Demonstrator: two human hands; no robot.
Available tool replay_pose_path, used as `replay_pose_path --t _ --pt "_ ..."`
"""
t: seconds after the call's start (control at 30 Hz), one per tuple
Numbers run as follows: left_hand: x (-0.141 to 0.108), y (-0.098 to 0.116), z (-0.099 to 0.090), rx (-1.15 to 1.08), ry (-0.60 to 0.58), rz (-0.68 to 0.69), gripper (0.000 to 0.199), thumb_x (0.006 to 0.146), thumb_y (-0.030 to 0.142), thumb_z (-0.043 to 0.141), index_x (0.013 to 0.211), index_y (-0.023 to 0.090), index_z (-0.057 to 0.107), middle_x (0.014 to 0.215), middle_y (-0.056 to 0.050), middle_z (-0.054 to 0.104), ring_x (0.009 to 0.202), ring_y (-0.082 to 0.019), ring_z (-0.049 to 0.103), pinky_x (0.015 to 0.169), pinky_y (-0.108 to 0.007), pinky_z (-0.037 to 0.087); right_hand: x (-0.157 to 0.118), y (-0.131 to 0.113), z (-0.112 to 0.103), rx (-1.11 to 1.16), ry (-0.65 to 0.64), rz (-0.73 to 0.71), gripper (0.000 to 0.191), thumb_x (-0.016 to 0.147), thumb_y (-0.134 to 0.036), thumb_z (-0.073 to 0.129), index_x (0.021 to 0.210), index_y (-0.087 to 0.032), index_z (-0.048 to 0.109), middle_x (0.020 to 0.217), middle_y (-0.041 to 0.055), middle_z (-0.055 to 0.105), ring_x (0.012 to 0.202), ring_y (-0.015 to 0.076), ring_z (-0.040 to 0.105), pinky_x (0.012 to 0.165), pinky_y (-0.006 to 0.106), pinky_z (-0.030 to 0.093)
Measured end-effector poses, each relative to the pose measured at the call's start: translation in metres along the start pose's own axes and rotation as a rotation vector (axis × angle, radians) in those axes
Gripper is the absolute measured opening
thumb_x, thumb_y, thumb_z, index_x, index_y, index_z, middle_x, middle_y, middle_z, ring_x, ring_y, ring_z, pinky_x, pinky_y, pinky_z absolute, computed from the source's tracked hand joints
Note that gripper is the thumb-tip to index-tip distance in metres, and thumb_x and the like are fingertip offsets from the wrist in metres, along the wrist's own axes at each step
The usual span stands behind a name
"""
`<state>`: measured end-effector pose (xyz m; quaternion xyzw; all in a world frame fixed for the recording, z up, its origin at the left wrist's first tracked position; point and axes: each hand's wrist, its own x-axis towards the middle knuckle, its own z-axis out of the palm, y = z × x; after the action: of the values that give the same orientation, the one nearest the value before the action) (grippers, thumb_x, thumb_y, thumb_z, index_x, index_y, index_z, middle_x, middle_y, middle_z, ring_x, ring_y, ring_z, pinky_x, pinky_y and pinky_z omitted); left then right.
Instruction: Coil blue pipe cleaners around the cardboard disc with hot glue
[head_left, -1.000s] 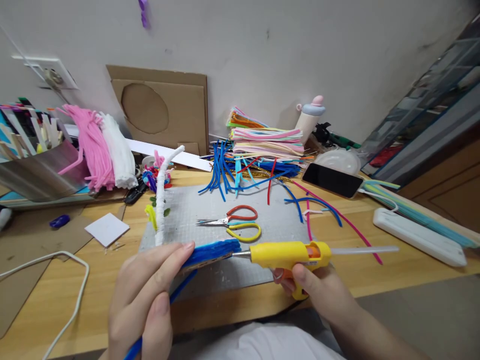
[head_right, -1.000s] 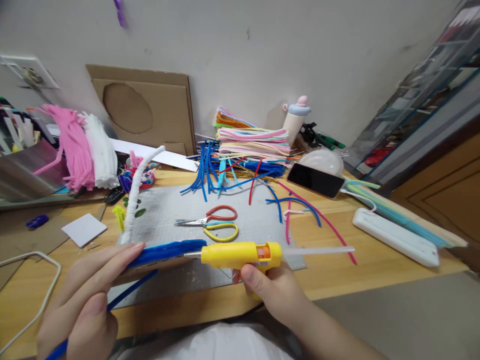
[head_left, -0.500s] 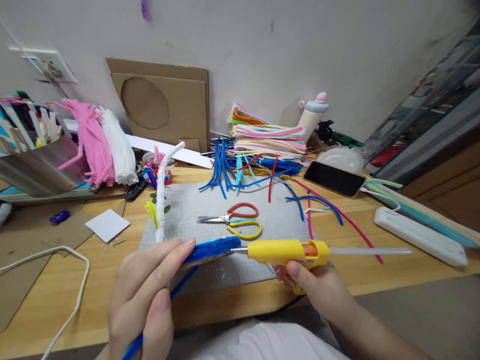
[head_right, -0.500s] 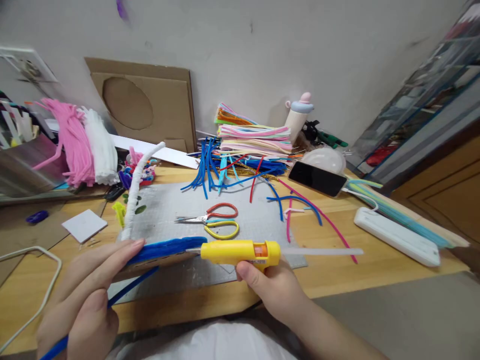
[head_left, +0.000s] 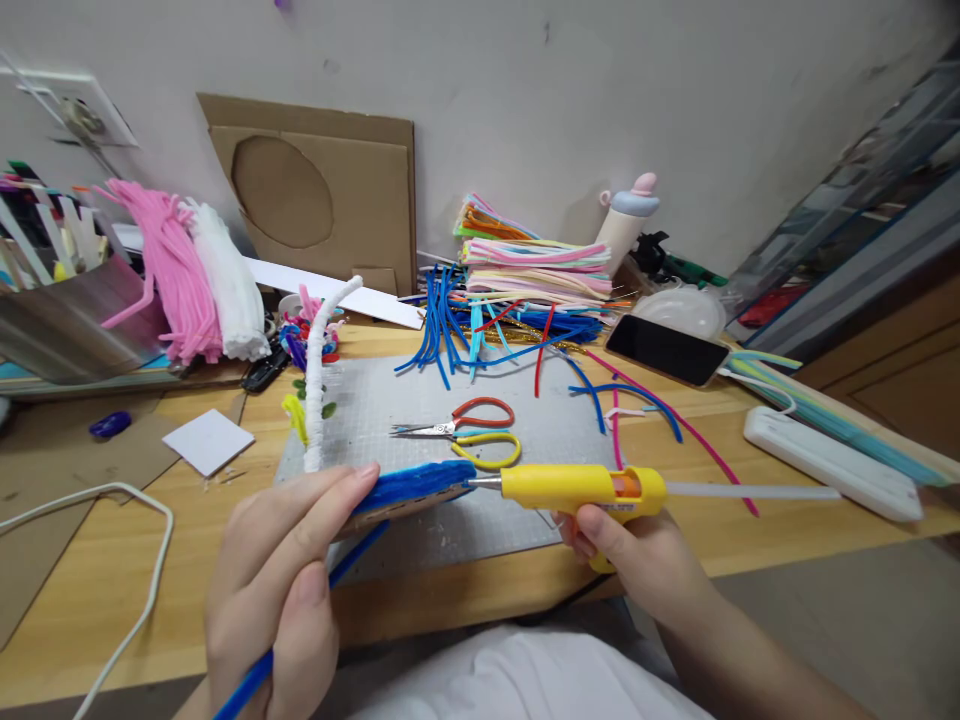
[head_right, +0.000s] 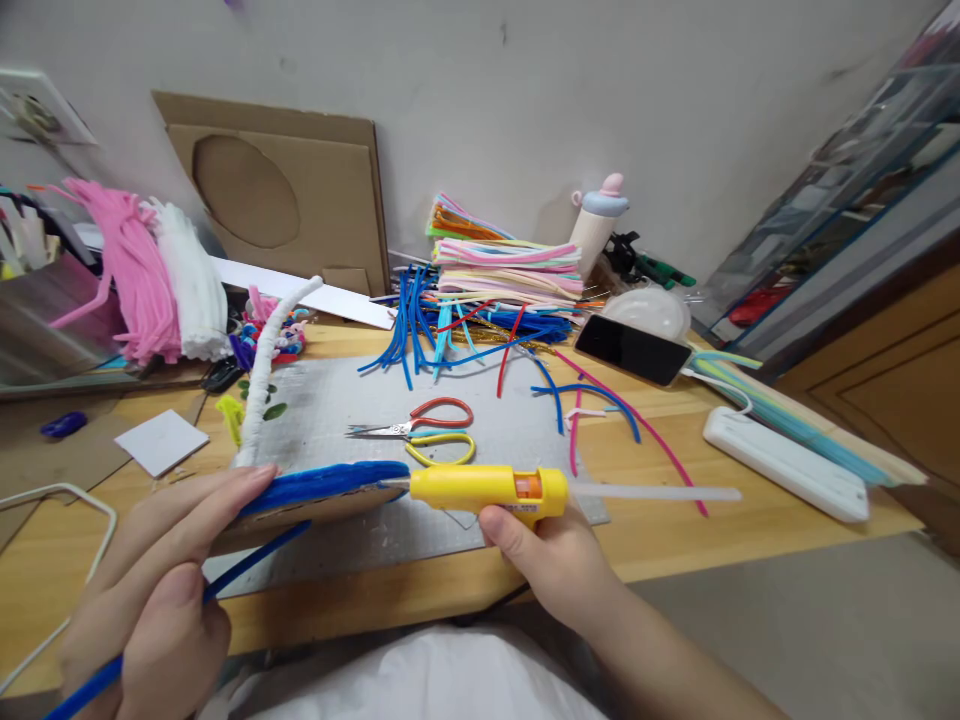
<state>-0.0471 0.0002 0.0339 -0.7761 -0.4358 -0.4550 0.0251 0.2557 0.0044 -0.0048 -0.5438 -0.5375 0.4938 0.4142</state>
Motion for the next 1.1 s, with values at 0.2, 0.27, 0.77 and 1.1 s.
replay_pose_path --t 0.2,0.27,0.77,1.1 --pt "0.001 0.001 0.001 0.000 0.000 0.004 0.052 0.089 0.013 0.038 0.135 0.026 0.057 0.127 -0.007 0.062 0.113 -0.025 0.059 0.096 -0.041 0.042 0.002 -0.011 0.003 -0.055 0.015 -0.041 0.049 0.079 -0.066 0.063 0.068 -0.019 0.064 0.058 0.0015 0.056 0.053 0.0146 0.051 0.050 0.028 0.046" --pt "0.001 0.001 0.000 0.009 0.001 0.003 0.052 0.089 0.013 0.038 0.135 0.027 0.057 0.128 -0.006 0.062 0.113 -0.024 0.059 0.096 -0.040 0.043 0.002 -0.015 0.005 -0.073 0.018 -0.039 0.050 0.079 -0.067 0.063 0.064 -0.020 0.062 0.057 0.0015 0.056 0.052 0.0143 0.051 0.049 0.028 0.045" --pt "0.003 0.004 -0.001 0.011 -0.009 0.045 0.052 0.089 0.012 0.038 0.135 0.025 0.057 0.126 -0.006 0.063 0.111 -0.024 0.060 0.095 -0.039 0.043 -0.016 -0.049 -0.007 -0.470 -0.144 -0.423 0.015 0.090 -0.036 0.061 0.083 -0.022 0.062 0.083 0.0038 0.067 0.077 0.0190 0.064 0.069 0.030 0.050" --pt "-0.001 -0.002 0.001 -0.016 0.041 -0.003 0.048 0.091 0.016 0.036 0.133 0.026 0.059 0.125 -0.006 0.064 0.112 -0.024 0.060 0.096 -0.039 0.044 0.014 -0.019 -0.039 -0.061 0.112 -0.030 0.036 0.092 -0.054 0.054 0.086 -0.020 0.065 0.060 0.0020 0.056 0.055 0.0167 0.053 0.053 0.030 0.043"
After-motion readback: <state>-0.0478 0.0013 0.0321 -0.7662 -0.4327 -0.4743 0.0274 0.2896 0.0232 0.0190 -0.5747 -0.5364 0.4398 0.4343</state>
